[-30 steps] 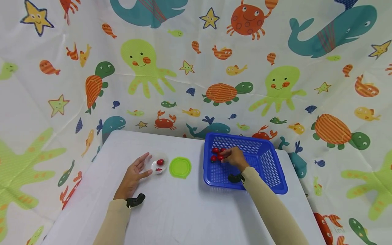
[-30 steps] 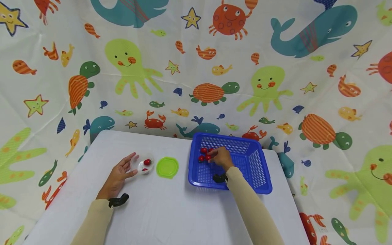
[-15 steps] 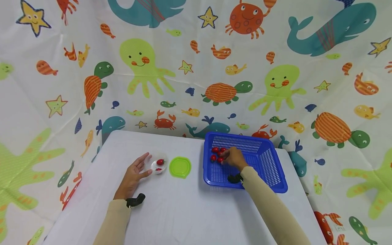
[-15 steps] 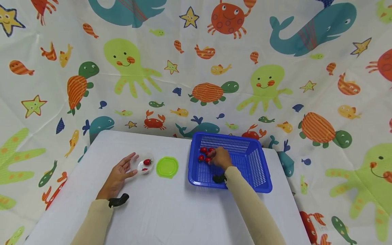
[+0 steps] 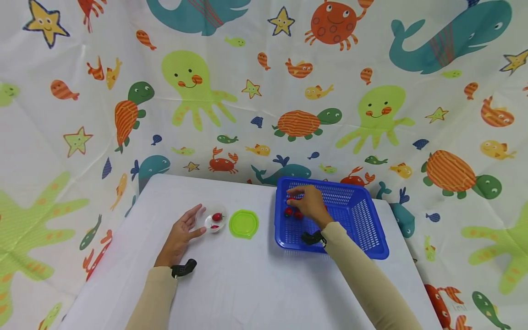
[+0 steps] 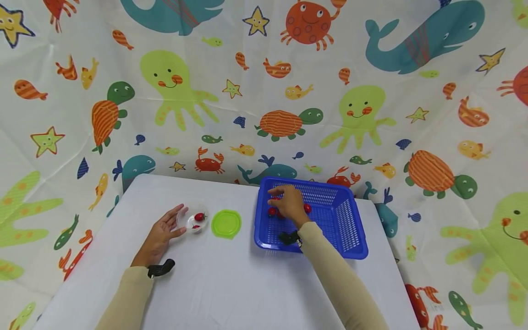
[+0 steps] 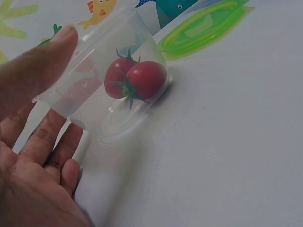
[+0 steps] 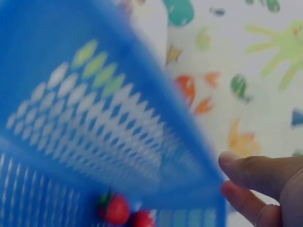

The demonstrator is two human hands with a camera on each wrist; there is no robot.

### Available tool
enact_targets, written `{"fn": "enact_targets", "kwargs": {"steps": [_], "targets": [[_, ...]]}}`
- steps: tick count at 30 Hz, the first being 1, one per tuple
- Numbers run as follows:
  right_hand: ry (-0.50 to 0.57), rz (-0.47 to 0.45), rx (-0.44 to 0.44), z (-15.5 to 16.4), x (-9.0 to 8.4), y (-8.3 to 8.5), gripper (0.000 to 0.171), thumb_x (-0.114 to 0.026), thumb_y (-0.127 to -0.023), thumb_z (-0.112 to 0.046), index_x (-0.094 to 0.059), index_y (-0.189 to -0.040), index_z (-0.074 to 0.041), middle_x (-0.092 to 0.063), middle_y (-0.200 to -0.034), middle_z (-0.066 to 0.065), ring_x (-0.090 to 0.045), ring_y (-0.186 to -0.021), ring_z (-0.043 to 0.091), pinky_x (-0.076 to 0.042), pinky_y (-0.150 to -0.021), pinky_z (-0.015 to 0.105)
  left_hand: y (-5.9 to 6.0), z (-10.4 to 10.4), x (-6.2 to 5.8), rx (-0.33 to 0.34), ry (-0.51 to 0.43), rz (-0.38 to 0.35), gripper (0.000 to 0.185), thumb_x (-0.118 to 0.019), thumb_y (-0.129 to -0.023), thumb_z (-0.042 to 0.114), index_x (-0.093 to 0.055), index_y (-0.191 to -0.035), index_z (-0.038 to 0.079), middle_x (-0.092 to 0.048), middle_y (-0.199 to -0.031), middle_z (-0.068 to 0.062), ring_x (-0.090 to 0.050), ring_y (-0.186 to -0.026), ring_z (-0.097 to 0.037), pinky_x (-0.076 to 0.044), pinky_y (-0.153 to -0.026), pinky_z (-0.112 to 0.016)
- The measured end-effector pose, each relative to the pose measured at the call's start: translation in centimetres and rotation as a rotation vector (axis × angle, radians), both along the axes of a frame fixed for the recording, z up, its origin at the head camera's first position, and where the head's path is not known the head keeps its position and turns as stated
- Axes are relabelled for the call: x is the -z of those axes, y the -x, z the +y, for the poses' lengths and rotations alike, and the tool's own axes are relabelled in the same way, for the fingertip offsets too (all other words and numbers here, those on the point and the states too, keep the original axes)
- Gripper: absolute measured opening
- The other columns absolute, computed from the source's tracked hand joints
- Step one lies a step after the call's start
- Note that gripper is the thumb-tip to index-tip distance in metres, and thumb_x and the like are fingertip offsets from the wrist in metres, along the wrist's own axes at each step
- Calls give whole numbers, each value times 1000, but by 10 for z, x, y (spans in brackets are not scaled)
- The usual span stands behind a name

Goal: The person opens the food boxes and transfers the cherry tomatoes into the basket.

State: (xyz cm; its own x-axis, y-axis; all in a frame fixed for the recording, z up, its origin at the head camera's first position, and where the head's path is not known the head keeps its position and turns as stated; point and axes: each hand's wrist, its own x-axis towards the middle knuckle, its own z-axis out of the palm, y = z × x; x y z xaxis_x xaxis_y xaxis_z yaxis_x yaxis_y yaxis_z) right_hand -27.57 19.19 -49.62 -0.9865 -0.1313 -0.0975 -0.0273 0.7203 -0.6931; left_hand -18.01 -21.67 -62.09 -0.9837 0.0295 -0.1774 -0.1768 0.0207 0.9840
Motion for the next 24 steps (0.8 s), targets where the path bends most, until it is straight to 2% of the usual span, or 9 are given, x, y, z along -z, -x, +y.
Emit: {"fn": "enact_targets", "kwargs": {"steps": [2,6,9,17,24], "targets": [[20,23,-13,-12,-6,-3,34,-84,-93,-19,-79,-127,-16,-76,-132,7,-61,-138,34,-49,-118,56,0,0,0,-7,-6,-4,80,-77,-99,21,-35,-167,30,-32,-176,3,-15,-168,-25,-18,-134,-51],[66,41,-51,-36,-16,-12,32,-84,-93,-20,-80,-125,-20,-78,-127,4,-66,-131,31,-60,-106,50,1,-1,2,-12,-22,-11,79,-78,-99,19,-38,-165,32,-34,-175,5,-16,-168,-21,-18,-134,-48],[98,55,-89,-53,-20,-18,31,-84,-93,-19,-80,-123,-21,-79,-122,3,-66,-129,29,-62,-101,47,1,-1,2,-5,-25,-6,80,-77,-99,17,-36,-166,30,-33,-175,4,-16,-168,-22,-18,-134,-48],[130,65,-172,-97,-24,-28,32,-84,-93,-21,-80,-124,-23,-81,-117,0,-65,-129,25,-60,-103,43,1,-2,3,-8,-19,-4,79,-77,-99,18,-38,-165,32,-33,-175,4,-16,-168,-22,-18,-135,-48],[115,-18,-228,-130,-15,-32,37,-82,-95,-23,-77,-131,-25,-80,-122,0,-67,-128,27,-59,-104,44,0,-1,4,-10,-26,-6,79,-78,-99,19,-37,-166,30,-35,-174,5,-17,-168,-21,-17,-135,-50]]}}
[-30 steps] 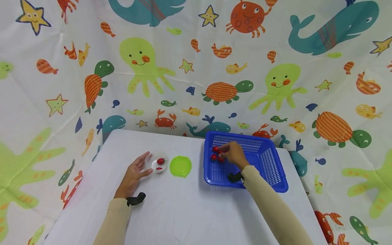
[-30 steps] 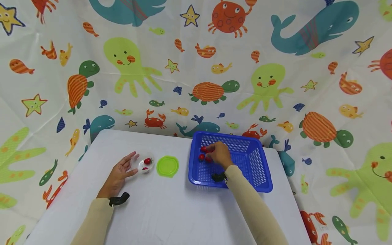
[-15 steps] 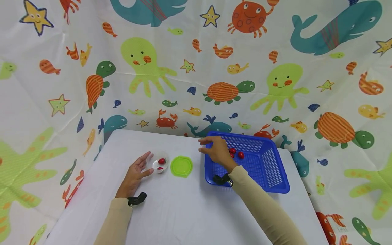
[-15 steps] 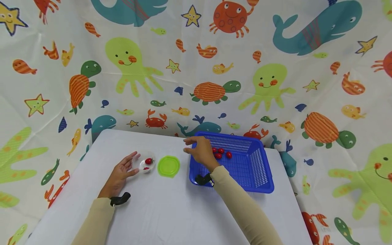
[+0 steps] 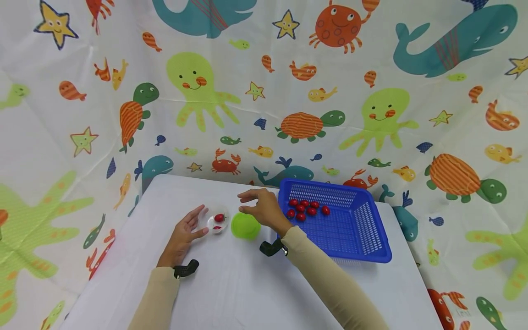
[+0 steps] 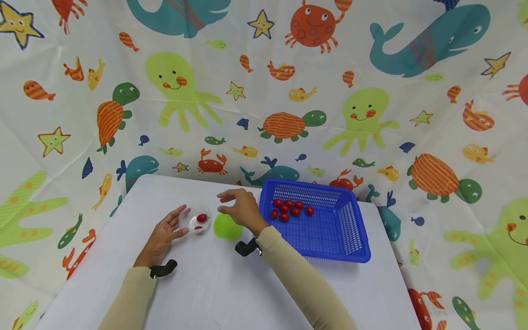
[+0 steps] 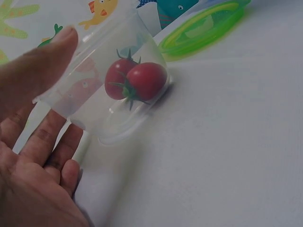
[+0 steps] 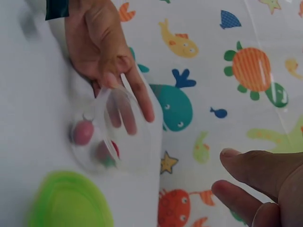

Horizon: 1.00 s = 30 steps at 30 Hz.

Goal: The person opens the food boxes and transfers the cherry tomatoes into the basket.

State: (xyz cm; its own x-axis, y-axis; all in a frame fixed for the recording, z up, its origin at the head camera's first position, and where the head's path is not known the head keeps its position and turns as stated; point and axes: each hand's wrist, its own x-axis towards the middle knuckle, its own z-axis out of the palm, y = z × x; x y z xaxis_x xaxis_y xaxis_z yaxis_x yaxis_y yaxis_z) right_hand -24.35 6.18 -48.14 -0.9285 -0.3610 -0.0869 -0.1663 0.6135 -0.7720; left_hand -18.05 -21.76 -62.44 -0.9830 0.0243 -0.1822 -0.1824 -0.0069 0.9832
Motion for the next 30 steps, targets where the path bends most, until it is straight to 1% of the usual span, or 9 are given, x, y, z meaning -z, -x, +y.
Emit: {"fn": "enact_targets", "kwargs": {"steps": [3,6,10,16,20,23,26,30], "targets": [[14,-44,-18,-12,8,-1,38,-82,-95,-22,-76,-133,-24,-80,-124,0,-69,-128,30,-59,-105,44,0,0,2,2,4,4,79,-77,-99,20,-36,-166,29,-34,-175,4,-17,-168,-22,-18,-135,-51],[29,-81,-35,-23,16,-2,39,-82,-95,-21,-76,-134,-23,-80,-124,1,-68,-130,32,-59,-106,46,0,0,2,-2,13,1,78,-77,-100,21,-37,-166,31,-34,-175,4,-17,-168,-23,-18,-135,-51],[31,-108,-50,-36,26,-1,40,-81,-95,-20,-75,-134,-23,-80,-123,1,-65,-133,29,-57,-110,47,0,0,1,1,19,3,78,-76,-100,22,-36,-166,33,-32,-176,4,-16,-168,-24,-18,-134,-53],[12,-145,-41,-54,40,1,37,-82,-95,-18,-77,-131,-24,-81,-122,1,-67,-131,26,-55,-113,47,0,-1,0,3,13,2,79,-76,-100,20,-35,-167,31,-31,-176,3,-16,-168,-25,-18,-134,-53],[-41,-156,-34,-65,47,1,38,-81,-95,-17,-76,-133,-19,-80,-126,5,-68,-130,27,-54,-113,47,1,0,-1,-2,3,-5,79,-77,-100,19,-36,-166,30,-32,-176,4,-17,-168,-24,-18,-134,-53],[-98,-149,-32,-73,51,1,38,-81,-96,-17,-76,-133,-16,-79,-127,7,-70,-126,27,-57,-109,44,1,0,-1,-9,5,-8,78,-77,-99,18,-37,-166,30,-33,-175,3,-16,-168,-25,-17,-135,-54],[-159,-140,-35,-80,52,-1,36,-79,-97,-17,-76,-133,-16,-78,-128,6,-71,-119,24,-60,-103,40,1,0,-1,-13,-2,-8,79,-77,-99,18,-38,-166,28,-34,-175,2,-15,-168,-26,-16,-135,-55],[-193,-180,-39,-89,54,-1,34,-79,-97,-16,-77,-131,-17,-76,-123,6,-71,-105,21,-65,-83,32,1,1,0,-12,-28,1,78,-77,-99,16,-38,-166,27,-35,-174,1,-15,-168,-25,-15,-135,-55]]}}
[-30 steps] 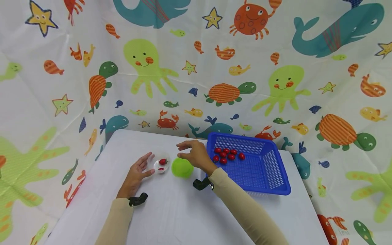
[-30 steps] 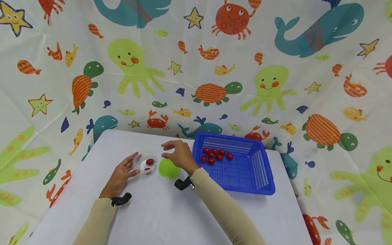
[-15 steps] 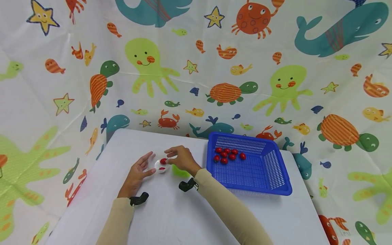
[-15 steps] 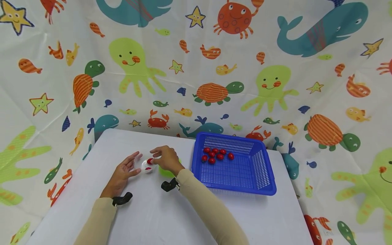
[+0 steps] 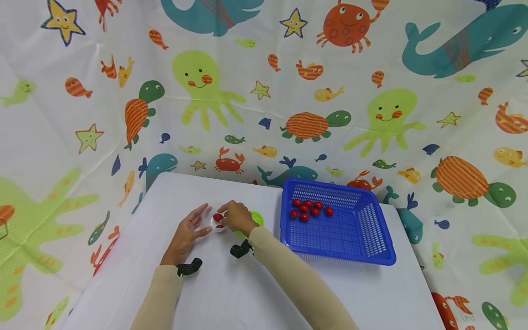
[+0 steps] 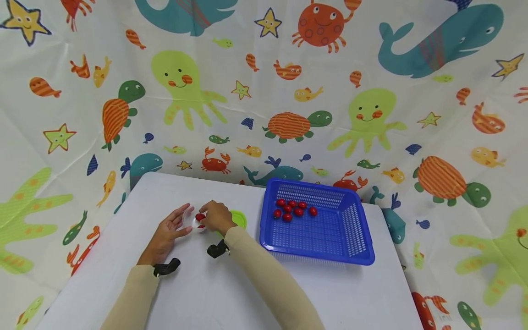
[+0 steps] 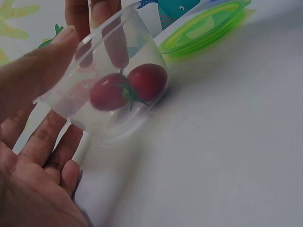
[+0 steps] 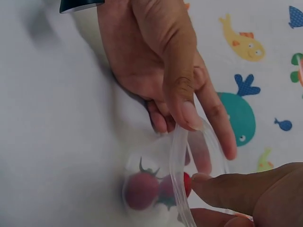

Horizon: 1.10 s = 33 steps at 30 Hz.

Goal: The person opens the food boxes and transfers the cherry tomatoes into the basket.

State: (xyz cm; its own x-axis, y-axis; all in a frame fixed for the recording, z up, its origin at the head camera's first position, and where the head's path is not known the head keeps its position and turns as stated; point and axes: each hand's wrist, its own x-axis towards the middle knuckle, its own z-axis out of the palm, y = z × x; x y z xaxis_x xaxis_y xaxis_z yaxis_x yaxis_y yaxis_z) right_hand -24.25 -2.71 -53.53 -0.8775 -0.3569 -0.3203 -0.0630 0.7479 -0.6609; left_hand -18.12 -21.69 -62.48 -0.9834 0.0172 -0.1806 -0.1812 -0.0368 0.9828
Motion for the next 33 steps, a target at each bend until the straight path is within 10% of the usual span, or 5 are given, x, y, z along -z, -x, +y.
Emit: {"fn": "enact_targets", "kwargs": {"steps": [15,33], "targets": [[24,-101,23,-17,3,8,47,-81,-95,-15,-70,-140,-11,-74,-116,8,-65,-66,18,-61,-63,26,2,3,-2,1,-4,9,82,-81,-96,22,-38,-166,26,-38,-173,-1,-17,-168,-24,-14,-136,-58],[104,-157,2,-23,7,7,28,-83,-94,-17,-80,-121,-14,-71,-90,-1,-57,-60,16,-51,-53,24,0,-1,0,-7,5,7,83,-83,-94,27,-40,-165,29,-29,-177,0,-15,-168,-29,-18,-134,-58]]}}
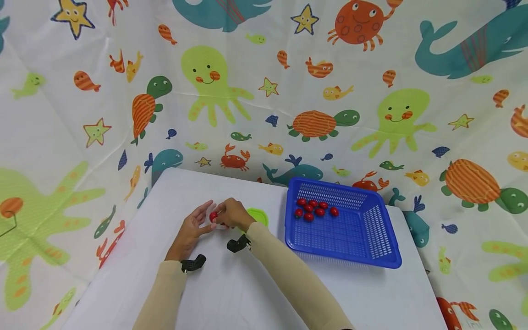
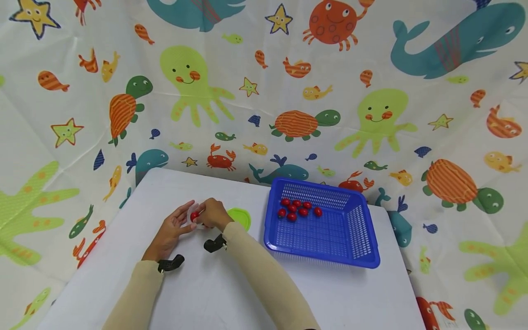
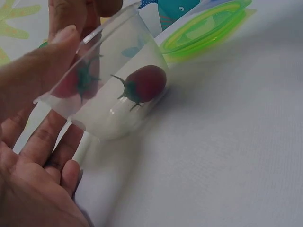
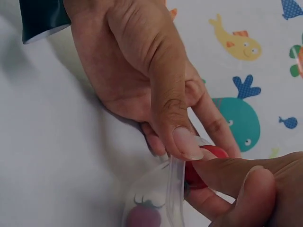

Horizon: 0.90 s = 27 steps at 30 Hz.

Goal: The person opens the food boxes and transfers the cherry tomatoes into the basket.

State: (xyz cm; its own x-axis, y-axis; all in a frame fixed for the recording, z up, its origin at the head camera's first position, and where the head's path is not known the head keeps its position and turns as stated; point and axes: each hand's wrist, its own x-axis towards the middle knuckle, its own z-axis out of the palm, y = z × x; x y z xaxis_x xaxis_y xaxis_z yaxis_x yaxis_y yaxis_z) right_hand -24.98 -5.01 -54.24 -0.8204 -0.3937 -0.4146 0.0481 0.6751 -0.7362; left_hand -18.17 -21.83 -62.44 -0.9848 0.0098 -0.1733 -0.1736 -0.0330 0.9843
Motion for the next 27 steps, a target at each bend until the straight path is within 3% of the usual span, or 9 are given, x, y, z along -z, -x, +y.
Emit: {"fn": "enact_targets", "kwargs": {"steps": [11,18,25,27], "targets": [[73,67,46,16,-19,-6,28,-83,-94,-19,-80,-122,-17,-75,-96,-3,-61,-59,17,-53,-53,25,-2,3,-2,0,38,-8,81,-80,-97,21,-38,-166,31,-27,-177,6,-19,-167,-26,-24,-133,-53],[125,86,71,37,-29,-5,28,-84,-93,-18,-80,-121,-20,-75,-102,-1,-59,-57,20,-65,-68,41,-2,4,-1,6,51,1,79,-78,-99,22,-37,-166,30,-29,-177,6,-22,-166,-26,-24,-132,-54],[183,102,101,62,-34,-2,28,-83,-93,-20,-81,-121,-23,-76,-108,-2,-62,-61,19,-62,-60,32,0,2,0,6,42,-12,78,-77,-99,19,-38,-166,27,-32,-176,5,-19,-167,-26,-19,-134,-57],[198,104,118,68,-36,-2,29,-83,-93,-20,-80,-122,-23,-76,-109,-1,-62,-59,20,-63,-61,34,0,2,2,5,42,-14,78,-78,-99,19,-38,-166,27,-32,-176,5,-17,-168,-26,-18,-134,-57]]}}
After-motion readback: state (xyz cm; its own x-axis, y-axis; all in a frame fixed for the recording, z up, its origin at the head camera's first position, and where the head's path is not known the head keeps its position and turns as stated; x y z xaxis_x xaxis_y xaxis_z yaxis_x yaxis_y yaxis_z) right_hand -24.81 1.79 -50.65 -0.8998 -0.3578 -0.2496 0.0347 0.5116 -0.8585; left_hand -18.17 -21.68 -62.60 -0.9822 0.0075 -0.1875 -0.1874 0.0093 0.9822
